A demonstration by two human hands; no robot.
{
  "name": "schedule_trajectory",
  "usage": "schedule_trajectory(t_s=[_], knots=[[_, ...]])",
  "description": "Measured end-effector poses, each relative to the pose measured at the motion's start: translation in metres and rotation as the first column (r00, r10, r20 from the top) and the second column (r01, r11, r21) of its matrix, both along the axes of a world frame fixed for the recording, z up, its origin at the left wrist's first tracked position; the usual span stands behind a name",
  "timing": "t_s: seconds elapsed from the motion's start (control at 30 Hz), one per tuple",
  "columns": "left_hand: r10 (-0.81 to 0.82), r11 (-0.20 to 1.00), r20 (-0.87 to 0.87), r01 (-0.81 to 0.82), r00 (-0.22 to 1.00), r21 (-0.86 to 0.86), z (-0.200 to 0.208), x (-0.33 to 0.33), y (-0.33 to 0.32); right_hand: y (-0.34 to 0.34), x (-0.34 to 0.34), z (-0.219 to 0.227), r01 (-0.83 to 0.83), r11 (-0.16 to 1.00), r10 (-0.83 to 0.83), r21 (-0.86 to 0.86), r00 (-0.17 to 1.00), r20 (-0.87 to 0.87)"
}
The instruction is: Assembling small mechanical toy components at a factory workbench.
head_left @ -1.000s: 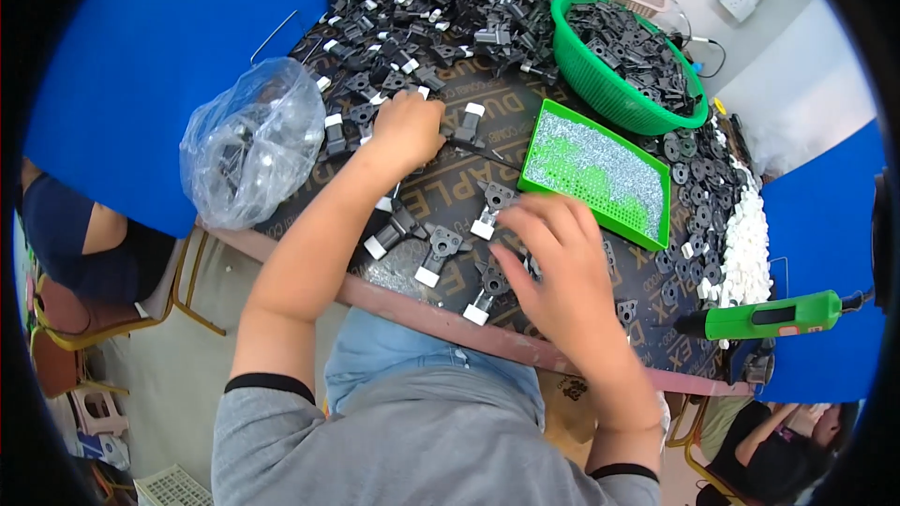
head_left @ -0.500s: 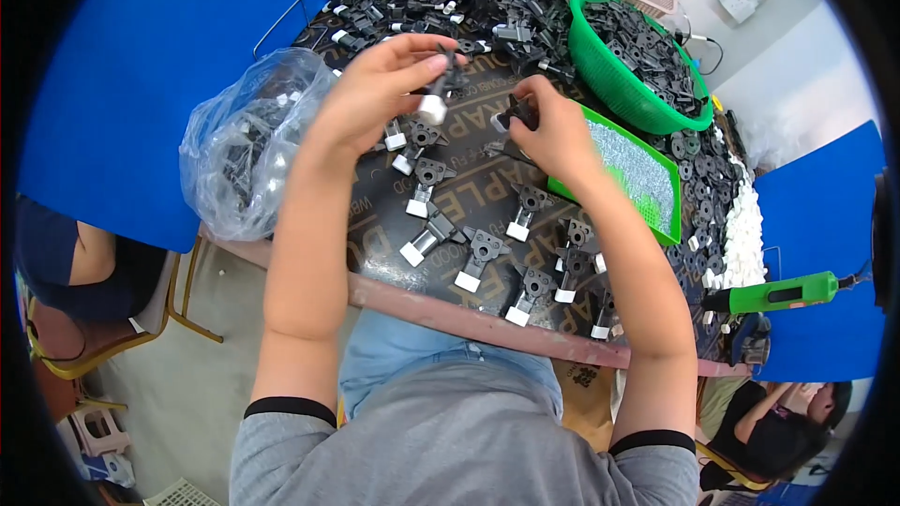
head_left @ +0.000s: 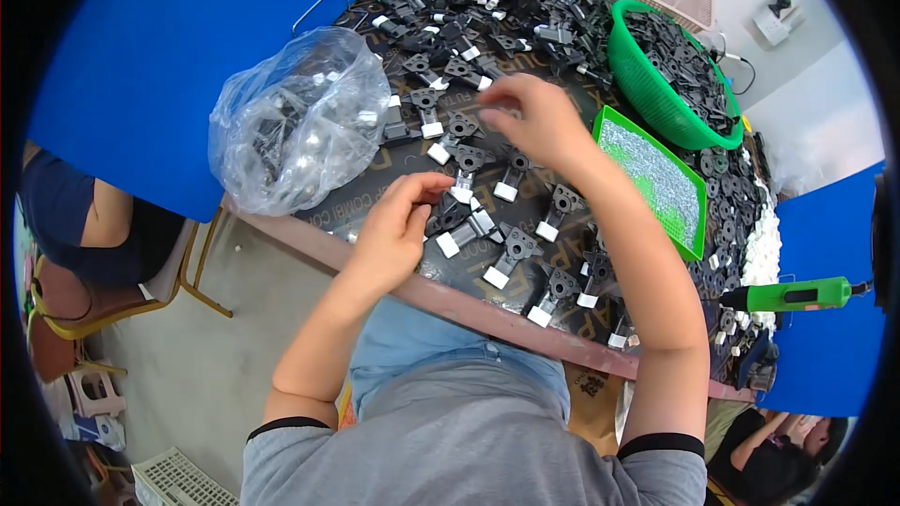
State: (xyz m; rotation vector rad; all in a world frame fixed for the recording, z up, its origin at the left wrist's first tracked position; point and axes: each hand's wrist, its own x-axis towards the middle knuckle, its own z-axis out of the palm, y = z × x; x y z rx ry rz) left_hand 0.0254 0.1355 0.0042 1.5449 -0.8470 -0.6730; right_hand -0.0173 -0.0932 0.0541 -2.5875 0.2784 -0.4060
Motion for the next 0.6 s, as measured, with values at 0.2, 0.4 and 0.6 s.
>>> schedule_trajectory(t_s=[0.2,0.4,0.6], knots=[[0.301,0.937,0.675,-0.34,0.673,-0.08,0.003,0.022,-0.005,0.034,0.079,-0.026,-0.412,0.885,0.435,-0.215,0.898,0.069],[0.359,0.878,0.783,-0.468,0.508,-0.099,0.008,0.071,0.016,0.048,0.092,-0.024,-0.483,0.797,0.443,-0.363,0.876,-0.193],[0.268,0.735,0.955,-0.668,0.128,-0.117,0.012,0.084,0.01,0.054,0.073,-0.012,-0.262,0.94,0.309,-0.217,0.924,0.224]])
